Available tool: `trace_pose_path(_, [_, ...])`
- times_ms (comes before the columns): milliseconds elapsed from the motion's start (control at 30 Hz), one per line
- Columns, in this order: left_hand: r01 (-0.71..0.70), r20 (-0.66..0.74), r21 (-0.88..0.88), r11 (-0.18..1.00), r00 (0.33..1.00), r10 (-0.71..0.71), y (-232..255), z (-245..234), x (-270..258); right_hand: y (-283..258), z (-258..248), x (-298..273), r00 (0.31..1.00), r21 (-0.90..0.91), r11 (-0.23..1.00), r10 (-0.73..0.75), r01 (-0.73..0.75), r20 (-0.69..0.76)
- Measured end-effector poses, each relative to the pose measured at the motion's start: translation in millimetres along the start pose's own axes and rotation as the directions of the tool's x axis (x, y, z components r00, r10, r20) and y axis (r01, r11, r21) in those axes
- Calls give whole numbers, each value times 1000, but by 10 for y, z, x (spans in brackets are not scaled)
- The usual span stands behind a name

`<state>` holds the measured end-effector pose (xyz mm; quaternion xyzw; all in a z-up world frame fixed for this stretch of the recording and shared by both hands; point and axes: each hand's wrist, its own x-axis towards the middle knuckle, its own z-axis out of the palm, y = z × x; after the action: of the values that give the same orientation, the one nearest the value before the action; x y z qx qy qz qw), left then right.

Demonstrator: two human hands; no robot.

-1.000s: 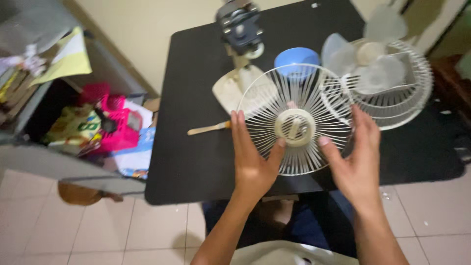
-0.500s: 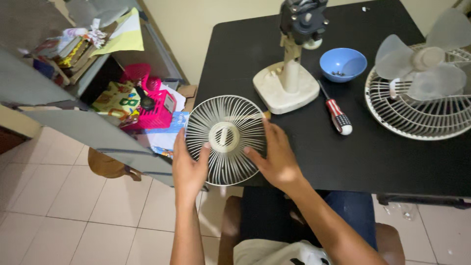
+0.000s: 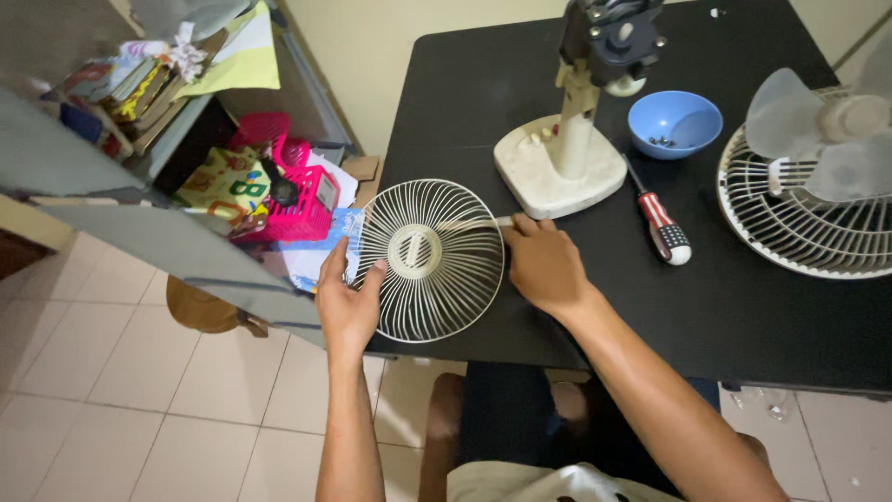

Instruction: The person assembles a small electric fan by attaching the motor housing to the base, securing it with screws, and then attaching the front fan cage. The person uses a screwdriver to tighten the screws and places the screws in a small blue bowl.

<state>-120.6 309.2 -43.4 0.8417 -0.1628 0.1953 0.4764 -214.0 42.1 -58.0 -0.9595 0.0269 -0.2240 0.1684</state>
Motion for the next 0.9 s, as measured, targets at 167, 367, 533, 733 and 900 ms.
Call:
trace_pose_path(167, [54,34,-44,998,998,-53,51,-2,37,128,132,169,995,-11,999,-46,45,-94])
trace_pose_path(367, [40,75,-37,999,997,-37,42,19,44,171,83,172,990,-97,995,-43,30,-137])
trace_pose_path(533, [35,100,-62,997,995,-29,42,75,102,230,-237,110,990,-31,997,71,-75,-118])
trace_pose_path(733, [21,58,2,1000,998,-21,141,105,100,252,-350,594,994,95,995,25,-15,-107])
trace_pose_path(900, [18,45,-16,1000,999,-17,187,-29,71,47,18,1399,948,124,959,223,-255,225])
